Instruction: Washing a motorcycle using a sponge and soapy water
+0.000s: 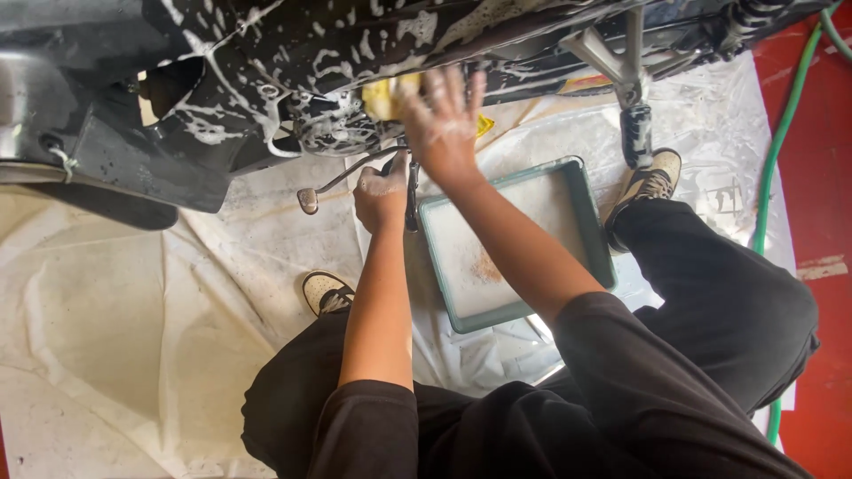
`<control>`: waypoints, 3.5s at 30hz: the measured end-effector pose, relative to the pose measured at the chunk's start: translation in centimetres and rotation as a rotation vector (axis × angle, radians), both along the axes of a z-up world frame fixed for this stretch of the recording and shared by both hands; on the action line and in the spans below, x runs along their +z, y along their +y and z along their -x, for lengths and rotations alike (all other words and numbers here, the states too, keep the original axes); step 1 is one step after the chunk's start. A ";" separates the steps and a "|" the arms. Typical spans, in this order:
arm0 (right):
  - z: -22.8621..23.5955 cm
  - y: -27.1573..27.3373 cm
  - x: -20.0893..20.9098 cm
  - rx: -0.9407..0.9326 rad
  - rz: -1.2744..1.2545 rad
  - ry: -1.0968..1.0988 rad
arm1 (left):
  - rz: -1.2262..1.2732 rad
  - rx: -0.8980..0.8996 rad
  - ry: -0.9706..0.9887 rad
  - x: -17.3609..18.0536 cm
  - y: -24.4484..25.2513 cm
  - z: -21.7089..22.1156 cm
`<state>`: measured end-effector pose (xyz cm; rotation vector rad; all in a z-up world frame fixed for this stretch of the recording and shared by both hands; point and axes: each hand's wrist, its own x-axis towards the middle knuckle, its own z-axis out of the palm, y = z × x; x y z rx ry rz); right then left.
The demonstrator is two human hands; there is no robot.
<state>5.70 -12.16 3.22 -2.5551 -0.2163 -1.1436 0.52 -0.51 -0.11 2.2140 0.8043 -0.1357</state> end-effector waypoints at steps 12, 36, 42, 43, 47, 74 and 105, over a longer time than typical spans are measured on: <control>3.1 -4.2 1.9 0.102 -0.075 0.014 | 0.035 0.022 0.047 -1.0 0.0 -0.1; 0.1 -3.3 -1.0 0.107 0.210 0.122 | 0.012 0.018 0.009 -2.3 -0.3 -0.3; -0.6 -4.0 -0.6 0.160 0.147 0.145 | 0.011 0.040 -0.007 -2.5 -0.1 -0.3; -0.3 -3.5 -0.9 0.228 0.257 0.156 | 0.000 0.037 -0.014 -2.3 -0.1 -0.3; -1.3 -4.7 0.7 0.358 0.464 0.173 | -0.006 0.025 0.015 -2.1 -0.3 -0.4; 2.1 0.3 -4.4 0.074 -0.384 0.077 | 0.144 0.071 0.121 0.6 0.0 -0.3; 21.7 -16.4 -19.7 -0.036 -0.597 0.966 | -0.747 -1.351 0.065 -15.5 -10.4 14.9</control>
